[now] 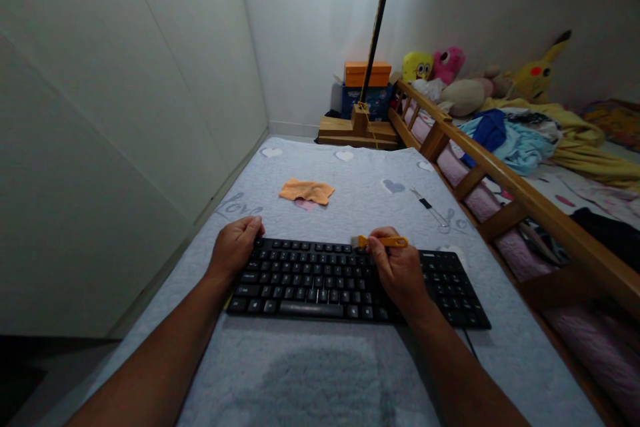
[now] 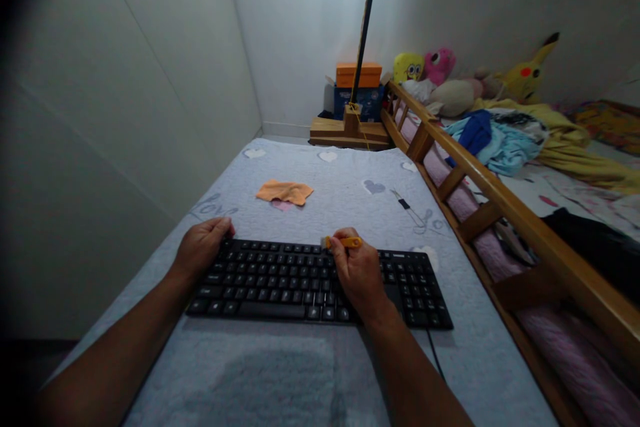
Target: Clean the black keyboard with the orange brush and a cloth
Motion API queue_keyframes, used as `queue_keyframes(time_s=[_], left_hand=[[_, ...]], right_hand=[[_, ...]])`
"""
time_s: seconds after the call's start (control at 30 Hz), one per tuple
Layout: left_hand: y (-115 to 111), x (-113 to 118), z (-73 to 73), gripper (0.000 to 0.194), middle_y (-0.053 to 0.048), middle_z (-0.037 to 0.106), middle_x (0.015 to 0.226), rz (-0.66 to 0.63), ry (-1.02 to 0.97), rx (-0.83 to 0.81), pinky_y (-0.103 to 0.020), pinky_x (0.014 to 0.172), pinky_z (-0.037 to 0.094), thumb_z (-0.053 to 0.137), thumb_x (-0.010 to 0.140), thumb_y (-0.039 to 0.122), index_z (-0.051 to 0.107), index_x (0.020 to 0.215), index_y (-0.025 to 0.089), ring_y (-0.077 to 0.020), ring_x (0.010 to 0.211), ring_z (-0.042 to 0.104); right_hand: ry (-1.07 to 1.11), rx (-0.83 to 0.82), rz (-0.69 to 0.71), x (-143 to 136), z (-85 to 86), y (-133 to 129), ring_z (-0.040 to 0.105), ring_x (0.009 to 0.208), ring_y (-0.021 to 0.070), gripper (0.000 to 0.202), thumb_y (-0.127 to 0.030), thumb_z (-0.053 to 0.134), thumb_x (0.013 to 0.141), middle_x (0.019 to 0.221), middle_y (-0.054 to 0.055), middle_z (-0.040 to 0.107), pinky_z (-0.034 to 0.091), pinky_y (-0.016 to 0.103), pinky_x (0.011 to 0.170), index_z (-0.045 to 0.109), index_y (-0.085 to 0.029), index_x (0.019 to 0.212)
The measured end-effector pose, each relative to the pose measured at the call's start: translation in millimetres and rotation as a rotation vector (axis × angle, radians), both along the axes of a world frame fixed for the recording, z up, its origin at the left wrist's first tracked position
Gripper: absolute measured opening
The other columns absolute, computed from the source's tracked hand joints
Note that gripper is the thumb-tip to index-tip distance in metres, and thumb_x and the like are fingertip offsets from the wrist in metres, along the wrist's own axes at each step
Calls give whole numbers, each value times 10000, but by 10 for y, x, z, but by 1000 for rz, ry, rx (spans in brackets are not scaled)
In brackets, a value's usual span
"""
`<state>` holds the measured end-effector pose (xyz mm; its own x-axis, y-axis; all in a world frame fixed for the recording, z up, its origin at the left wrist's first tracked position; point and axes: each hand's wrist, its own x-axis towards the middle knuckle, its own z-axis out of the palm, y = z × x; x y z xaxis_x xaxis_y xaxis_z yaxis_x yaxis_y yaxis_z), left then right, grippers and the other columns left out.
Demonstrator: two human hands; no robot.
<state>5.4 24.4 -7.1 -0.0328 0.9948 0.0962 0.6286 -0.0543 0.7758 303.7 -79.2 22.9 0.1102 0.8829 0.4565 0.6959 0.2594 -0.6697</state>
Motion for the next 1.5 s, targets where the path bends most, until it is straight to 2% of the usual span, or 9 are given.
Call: queue_keyframes(time_s=[0.3, 0.53, 0.7, 0.87, 1.17, 1.5], left_hand=[[-1, -11, 8, 418, 15, 560, 561, -17, 23, -9, -286, 579, 388, 429, 870, 515, 592, 633, 212, -179, 577, 540], [-4, -5, 14, 420, 17, 538, 549, -30, 20, -2, -288, 576, 372, 427, 866, 516, 575, 619, 210, -177, 572, 523], [-9, 1, 24, 414, 14, 541, 548, -32, 25, -11, -287, 572, 367, 428, 866, 511, 571, 618, 212, -178, 571, 518], [-9, 6, 31, 412, 17, 527, 533, -30, 23, -22, -286, 564, 362, 432, 862, 515, 566, 615, 213, -178, 563, 513], [-7, 0, 10, 408, 19, 532, 535, -35, 31, -2, -283, 565, 366, 431, 861, 511, 571, 617, 214, -175, 566, 515], [-4, -8, 6, 401, 15, 544, 541, -28, 49, -6, -288, 579, 368, 431, 862, 502, 573, 620, 217, -184, 575, 529]], right_hand=[[-24, -32, 11, 21, 36, -23, 646, 620, 168, 238, -326, 435, 994, 655, -1, 645, 446, 264, 623, 574, -218, 834], [9, 10, 16, 5, 36, -18, 663, 666, 162, 212, -300, 454, 993, 722, 8, 667, 459, 253, 647, 594, -212, 861], [7, -13, 20, 5, 34, -23, 649, 613, 161, 206, -303, 460, 991, 662, -11, 648, 450, 256, 613, 584, -221, 849], [15, -2, 14, 19, 42, -18, 662, 676, 164, 201, -297, 462, 991, 731, 8, 668, 453, 257, 651, 599, -209, 873], [-40, -29, 22, 40, 90, -77, 591, 559, 146, 297, -300, 437, 984, 601, -16, 582, 394, 263, 587, 562, -212, 730], [-35, -21, -1, 36, 111, -95, 565, 514, 140, 318, -317, 417, 983, 549, -28, 545, 373, 251, 541, 552, -210, 715]])
